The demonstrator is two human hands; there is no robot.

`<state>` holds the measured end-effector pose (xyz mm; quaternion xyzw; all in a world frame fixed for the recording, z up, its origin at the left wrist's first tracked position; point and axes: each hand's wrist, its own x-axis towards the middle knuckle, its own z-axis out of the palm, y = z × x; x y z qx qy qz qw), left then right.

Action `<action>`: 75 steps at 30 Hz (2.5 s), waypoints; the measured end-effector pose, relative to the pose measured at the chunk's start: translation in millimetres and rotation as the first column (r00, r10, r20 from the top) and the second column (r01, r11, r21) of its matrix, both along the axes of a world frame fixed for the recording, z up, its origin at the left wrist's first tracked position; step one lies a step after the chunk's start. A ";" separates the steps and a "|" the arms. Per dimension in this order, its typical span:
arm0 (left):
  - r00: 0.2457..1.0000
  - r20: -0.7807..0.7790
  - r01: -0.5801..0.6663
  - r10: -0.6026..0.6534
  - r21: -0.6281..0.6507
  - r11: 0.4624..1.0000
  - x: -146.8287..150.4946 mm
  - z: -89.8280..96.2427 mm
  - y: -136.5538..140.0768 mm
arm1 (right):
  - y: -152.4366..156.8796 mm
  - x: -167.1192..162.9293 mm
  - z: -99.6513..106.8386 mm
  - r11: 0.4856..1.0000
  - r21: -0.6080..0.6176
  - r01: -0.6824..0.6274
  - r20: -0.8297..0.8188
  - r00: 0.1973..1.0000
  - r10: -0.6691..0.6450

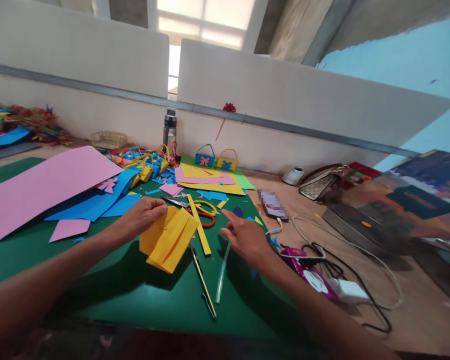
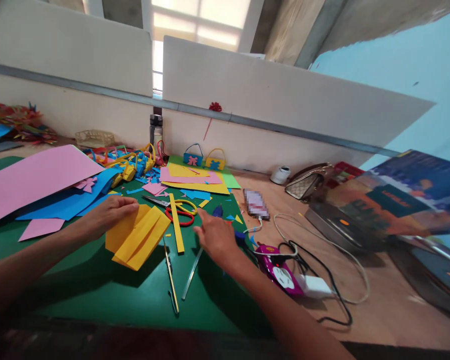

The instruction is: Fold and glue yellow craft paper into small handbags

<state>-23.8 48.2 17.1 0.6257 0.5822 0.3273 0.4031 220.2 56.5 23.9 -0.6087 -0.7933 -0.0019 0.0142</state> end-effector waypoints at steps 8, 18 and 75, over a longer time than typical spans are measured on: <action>0.993 -0.113 0.052 -0.039 0.118 0.992 2.5 3.2 -2.2 | 13.8 -40.6 -25.3 0.983 -0.129 -0.131 -0.240 0.966 0.097; 0.983 -0.100 0.158 -0.151 0.070 0.985 9.6 5.9 -11.9 | 24.5 -33.4 -26.8 0.951 -0.256 -0.172 -0.747 0.660 -0.081; 0.969 0.107 0.190 -0.222 0.249 0.950 32.0 -21.8 -34.6 | -8.7 -28.0 -12.6 0.969 -0.198 -0.145 -0.955 0.250 -0.158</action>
